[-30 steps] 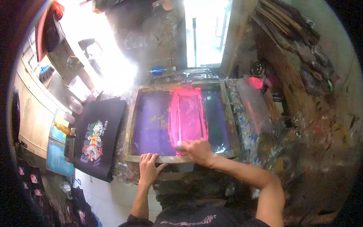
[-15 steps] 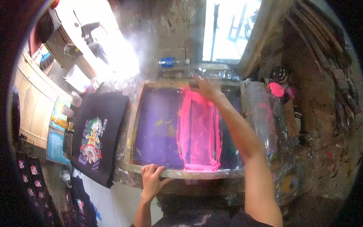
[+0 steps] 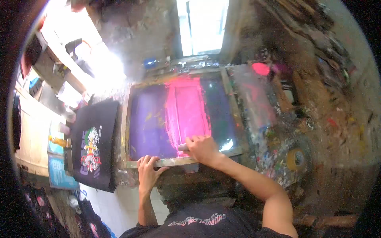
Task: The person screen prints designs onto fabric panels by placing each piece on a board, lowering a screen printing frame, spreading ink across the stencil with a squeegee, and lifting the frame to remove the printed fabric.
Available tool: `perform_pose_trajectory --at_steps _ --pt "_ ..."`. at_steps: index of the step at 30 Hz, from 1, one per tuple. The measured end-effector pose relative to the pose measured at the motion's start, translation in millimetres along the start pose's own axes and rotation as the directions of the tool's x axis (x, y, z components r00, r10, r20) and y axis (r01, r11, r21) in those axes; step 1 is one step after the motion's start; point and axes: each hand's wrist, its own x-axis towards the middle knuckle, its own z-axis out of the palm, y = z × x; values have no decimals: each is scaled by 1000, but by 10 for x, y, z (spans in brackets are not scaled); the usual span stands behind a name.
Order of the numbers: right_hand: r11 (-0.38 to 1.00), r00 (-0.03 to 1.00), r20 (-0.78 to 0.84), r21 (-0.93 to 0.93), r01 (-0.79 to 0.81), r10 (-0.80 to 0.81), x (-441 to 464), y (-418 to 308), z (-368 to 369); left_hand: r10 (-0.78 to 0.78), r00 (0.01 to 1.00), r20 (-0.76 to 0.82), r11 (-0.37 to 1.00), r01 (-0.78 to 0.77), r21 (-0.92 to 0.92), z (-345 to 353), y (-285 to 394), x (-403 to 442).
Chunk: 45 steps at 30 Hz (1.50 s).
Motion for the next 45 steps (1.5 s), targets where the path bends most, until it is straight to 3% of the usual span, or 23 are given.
perform_pose_trajectory --at_steps 2,4,5,10,11,12,13,14,15,16,20,23,26,28,30,34,36,37,38,40,41,44,45 --pt "1000 998 -54 -19 15 -16 -122 -83 -159 -44 997 69 999 43 20 -70 36 43" --pt "986 974 -227 -160 -54 16 -199 -216 -450 27 1000 13 999 -27 28 -229 53 136" --pt "985 949 -295 -96 -143 109 -213 -287 -460 78 997 25 996 -79 51 -346 17 212" --pt "990 792 -606 -141 -8 -80 355 -252 -1180 133 991 -2 978 -131 165 -1293 304 843" --pt "990 740 -662 -137 33 -116 557 -205 -1383 240 926 -291 960 -184 209 -1300 422 921" --pt "987 705 -696 -153 46 -141 735 -181 -1607 340 762 -551 937 -223 270 -1283 517 990" --pt "986 715 -687 -163 19 -127 928 -108 -1746 408 604 -685 913 -264 311 -1028 338 956" --pt "987 712 -690 -161 24 -130 1082 -57 -1912 410 602 -685 912 -260 316 -893 352 893" --pt "992 759 -646 -130 0 -84 1225 -10 -2102 396 826 -401 918 -342 201 -768 423 842" --pt "995 800 -598 -100 -30 -36 1348 43 -2252 377 925 -51 925 -374 64 -623 439 781" --pt "999 847 -531 -47 -18 -10 1693 235 -2597 261 913 314 965 -249 -81 163 -247 511" --pt "995 902 -432 -98 -36 -10 1843 235 -2868 194 894 403 980 -190 -50 212 -399 553" --pt "997 888 -460 -78 -27 -12 2041 309 -2976 224 917 329 975 -208 -83 89 -165 514" --pt "995 861 -508 -85 -43 -6 2120 338 -2972 208 877 433 958 -273 92 193 -321 536" --pt "992 888 -458 -89 -89 38 2110 263 -3054 226 834 504 952 -299 68 145 -325 543" --pt "977 923 -372 -144 -158 95 2308 376 -3116 304 883 358 951 -302 -61 193 -347 413" --pt "971 932 -338 -142 -190 133 2285 303 -3172 288 896 338 936 -338 100 265 -348 388" --pt "966 935 -310 -131 -223 174 2280 276 -3206 399 917 7 896 -391 209 288 -334 305" --pt "964 935 -316 -150 -219 163 2277 266 -3194 401 916 -14 898 -390 205 208 -336 178" --pt "959 906 -416 -219 -179 74 2246 312 -3081 82 964 -255 974 -23 227 6 -400 -81" --pt "959 910 -407 -217 -185 83 2237 309 -3054 -49 951 -305 997 67 47 -36 -650 -170" --pt "961 910 -398 -189 -203 114 2153 198 -3076 -393 887 -244 899 315 -303 -579 -986 -362" --pt "962 909 -401 -183 -202 114 2165 199 -3067 -392 886 -246 901 316 -296 -587 -1035 -381"
